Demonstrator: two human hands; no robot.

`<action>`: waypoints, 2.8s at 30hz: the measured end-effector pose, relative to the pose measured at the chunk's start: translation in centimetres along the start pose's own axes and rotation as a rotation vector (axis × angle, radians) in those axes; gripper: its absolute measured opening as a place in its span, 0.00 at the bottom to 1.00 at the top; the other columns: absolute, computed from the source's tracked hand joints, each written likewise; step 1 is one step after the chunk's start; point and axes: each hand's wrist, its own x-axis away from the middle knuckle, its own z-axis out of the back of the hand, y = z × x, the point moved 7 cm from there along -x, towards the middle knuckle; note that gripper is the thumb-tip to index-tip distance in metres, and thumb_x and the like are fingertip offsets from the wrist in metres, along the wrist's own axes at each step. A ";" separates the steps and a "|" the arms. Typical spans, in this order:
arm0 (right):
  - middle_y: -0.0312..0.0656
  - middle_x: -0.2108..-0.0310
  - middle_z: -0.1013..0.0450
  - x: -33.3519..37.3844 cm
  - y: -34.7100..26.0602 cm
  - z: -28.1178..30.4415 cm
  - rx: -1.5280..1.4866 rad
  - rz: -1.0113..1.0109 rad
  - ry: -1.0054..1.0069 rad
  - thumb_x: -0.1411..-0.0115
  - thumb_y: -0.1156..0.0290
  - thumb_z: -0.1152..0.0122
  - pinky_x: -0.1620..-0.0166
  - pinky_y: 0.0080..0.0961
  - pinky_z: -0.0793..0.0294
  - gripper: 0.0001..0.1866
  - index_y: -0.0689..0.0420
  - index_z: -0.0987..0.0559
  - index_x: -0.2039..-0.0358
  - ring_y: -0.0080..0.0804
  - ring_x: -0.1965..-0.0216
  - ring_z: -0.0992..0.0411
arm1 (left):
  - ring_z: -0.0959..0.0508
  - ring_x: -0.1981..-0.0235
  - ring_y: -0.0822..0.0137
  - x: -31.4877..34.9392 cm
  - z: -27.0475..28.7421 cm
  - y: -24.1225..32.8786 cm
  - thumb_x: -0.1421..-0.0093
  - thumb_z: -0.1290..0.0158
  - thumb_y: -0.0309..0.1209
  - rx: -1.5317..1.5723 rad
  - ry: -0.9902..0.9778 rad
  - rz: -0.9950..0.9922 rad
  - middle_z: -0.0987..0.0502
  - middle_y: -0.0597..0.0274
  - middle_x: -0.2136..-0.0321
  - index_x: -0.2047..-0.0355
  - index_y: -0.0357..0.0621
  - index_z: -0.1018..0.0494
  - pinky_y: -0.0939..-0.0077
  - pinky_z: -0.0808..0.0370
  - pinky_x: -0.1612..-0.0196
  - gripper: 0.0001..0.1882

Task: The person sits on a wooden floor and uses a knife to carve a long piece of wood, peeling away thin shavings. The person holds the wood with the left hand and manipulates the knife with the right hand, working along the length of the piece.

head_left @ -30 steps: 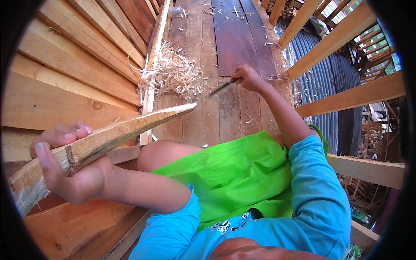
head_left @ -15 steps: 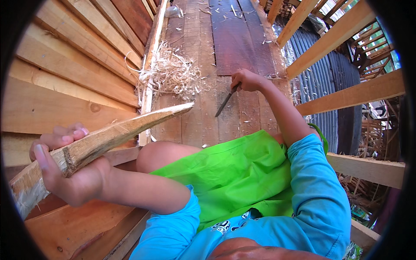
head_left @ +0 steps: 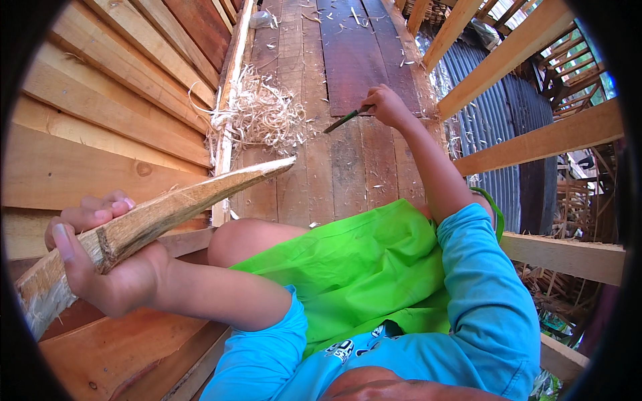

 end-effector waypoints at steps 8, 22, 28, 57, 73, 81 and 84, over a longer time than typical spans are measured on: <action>0.43 0.71 0.26 0.5 1.0 -2.8 -0.197 -0.002 -0.198 0.59 0.82 0.36 0.59 0.34 0.28 0.15 0.54 0.15 0.68 0.42 0.63 0.28 | 0.35 0.81 0.67 0.0 -0.2 0.0 0.43 0.52 0.41 0.007 -0.011 0.002 0.36 0.61 0.83 0.76 0.43 0.36 0.70 0.36 0.73 0.15; 0.45 0.73 0.25 -0.8 0.4 -2.4 -0.162 0.048 -0.105 0.61 0.82 0.37 0.62 0.36 0.27 0.14 0.55 0.16 0.70 0.44 0.67 0.27 | 0.35 0.81 0.68 0.0 -0.4 0.0 0.43 0.52 0.40 0.013 -0.037 -0.011 0.35 0.60 0.82 0.76 0.43 0.36 0.71 0.36 0.74 0.14; 0.47 0.72 0.23 -0.5 -0.1 -3.4 -0.213 0.005 -0.083 0.59 0.81 0.39 0.61 0.37 0.27 0.12 0.57 0.16 0.71 0.46 0.66 0.26 | 0.35 0.82 0.68 0.1 -0.6 0.0 0.45 0.50 0.39 0.013 -0.021 -0.011 0.35 0.60 0.83 0.75 0.42 0.37 0.71 0.34 0.74 0.13; 0.48 0.81 0.25 3.1 -13.4 -8.2 -0.935 -0.550 -0.343 0.43 0.75 0.52 0.80 0.28 0.26 0.10 0.68 0.28 0.64 0.32 0.85 0.26 | 0.36 0.83 0.69 -0.1 0.4 -0.5 0.47 0.48 0.39 0.005 0.045 -0.014 0.36 0.62 0.84 0.77 0.44 0.37 0.71 0.33 0.74 0.14; 0.41 0.83 0.25 2.2 -12.5 -7.6 -0.891 -0.395 -0.427 0.38 0.70 0.51 0.81 0.25 0.29 0.14 0.66 0.26 0.56 0.27 0.86 0.28 | 0.34 0.81 0.68 0.0 0.1 -0.7 0.46 0.47 0.39 0.036 0.037 -0.001 0.35 0.61 0.84 0.78 0.45 0.36 0.71 0.35 0.72 0.13; 0.43 0.82 0.23 -0.3 0.1 -6.0 -0.462 -0.649 0.161 0.39 0.69 0.48 0.73 0.27 0.29 0.12 0.63 0.20 0.68 0.27 0.83 0.27 | 0.33 0.80 0.67 -0.2 -0.3 -0.8 0.45 0.49 0.39 0.052 -0.018 0.017 0.35 0.60 0.84 0.78 0.45 0.35 0.71 0.35 0.70 0.13; 0.37 0.83 0.26 0.0 1.6 -8.3 -0.659 -0.713 -0.115 0.38 0.69 0.47 0.75 0.27 0.30 0.10 0.61 0.20 0.68 0.24 0.84 0.30 | 0.33 0.79 0.67 -0.1 -0.5 -1.0 0.45 0.47 0.39 0.085 -0.043 0.035 0.35 0.61 0.83 0.78 0.45 0.35 0.70 0.34 0.69 0.13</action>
